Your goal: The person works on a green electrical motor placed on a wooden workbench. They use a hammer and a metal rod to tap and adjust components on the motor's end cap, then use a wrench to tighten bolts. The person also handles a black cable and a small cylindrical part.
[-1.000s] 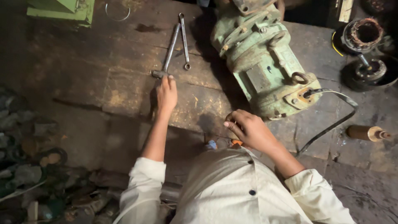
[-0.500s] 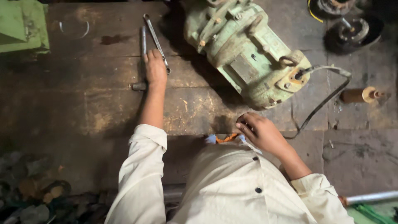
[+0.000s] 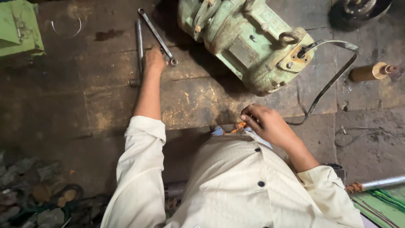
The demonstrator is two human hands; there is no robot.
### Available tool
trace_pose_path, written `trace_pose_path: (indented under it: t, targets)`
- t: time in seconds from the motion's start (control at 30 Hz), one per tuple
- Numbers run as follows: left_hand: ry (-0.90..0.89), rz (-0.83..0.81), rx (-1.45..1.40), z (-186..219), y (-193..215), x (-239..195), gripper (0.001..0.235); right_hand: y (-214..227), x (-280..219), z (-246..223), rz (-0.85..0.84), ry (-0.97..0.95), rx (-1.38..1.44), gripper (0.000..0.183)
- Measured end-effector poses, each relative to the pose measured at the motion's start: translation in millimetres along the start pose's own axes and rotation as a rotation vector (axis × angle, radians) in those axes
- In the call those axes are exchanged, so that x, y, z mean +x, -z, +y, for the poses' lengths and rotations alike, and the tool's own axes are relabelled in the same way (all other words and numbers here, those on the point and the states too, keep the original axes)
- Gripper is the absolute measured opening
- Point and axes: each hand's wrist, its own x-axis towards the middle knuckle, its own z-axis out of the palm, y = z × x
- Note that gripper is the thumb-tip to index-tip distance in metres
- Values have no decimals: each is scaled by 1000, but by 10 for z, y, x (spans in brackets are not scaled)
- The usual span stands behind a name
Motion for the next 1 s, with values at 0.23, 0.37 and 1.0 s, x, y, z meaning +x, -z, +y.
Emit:
trace_pose_path:
  t: [0.23, 0.37, 1.0]
  targets:
    - [-217, -109, -74, 174, 234, -466, 47, 92, -143, 3, 33, 48, -10, 24]
    - [-468, 168, -91, 414, 335, -940, 54, 158, -240, 58, 48, 19, -15, 23]
    - [-175, -195, -1350, 2176, -155, -3215, 30, -195, -457, 584, -161, -245, 739, 23]
